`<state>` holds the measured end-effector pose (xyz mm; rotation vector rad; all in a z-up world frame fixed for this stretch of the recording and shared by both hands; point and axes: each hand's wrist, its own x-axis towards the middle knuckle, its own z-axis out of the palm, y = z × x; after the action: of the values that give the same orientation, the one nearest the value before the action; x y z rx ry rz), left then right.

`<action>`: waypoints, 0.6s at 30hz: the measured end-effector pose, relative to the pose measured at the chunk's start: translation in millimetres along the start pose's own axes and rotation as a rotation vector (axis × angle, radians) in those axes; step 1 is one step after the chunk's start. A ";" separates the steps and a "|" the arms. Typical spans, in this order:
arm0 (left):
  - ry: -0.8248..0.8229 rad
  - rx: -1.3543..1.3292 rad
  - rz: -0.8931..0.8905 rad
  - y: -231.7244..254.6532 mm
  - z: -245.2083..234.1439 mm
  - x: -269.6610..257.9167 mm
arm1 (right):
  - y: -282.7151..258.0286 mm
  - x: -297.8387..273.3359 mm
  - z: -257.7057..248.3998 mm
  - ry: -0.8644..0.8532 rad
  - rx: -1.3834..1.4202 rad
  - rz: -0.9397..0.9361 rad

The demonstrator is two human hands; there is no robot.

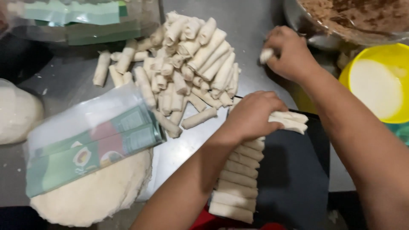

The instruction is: Arranging rolled lumpia on a tray and sliding them into plastic bags for packaging.

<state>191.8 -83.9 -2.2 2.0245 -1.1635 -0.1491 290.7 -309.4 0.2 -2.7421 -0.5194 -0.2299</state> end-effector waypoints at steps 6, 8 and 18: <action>-0.006 -0.078 -0.037 2.7 -6.6 -5.0 | -71.7 20.3 19.9 -0.008 0.470 -0.097; -0.007 -0.103 -0.031 2.1 -6.6 -6.6 | -69.4 12.0 15.9 -0.034 0.435 -0.128; 0.037 -0.021 -0.053 16.5 -3.1 -15.6 | -48.6 -68.5 -33.9 0.125 0.428 0.168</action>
<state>173.0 -74.6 6.9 2.0323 -1.0809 -0.1489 206.0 -301.3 31.2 -2.3198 -0.2647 -0.2180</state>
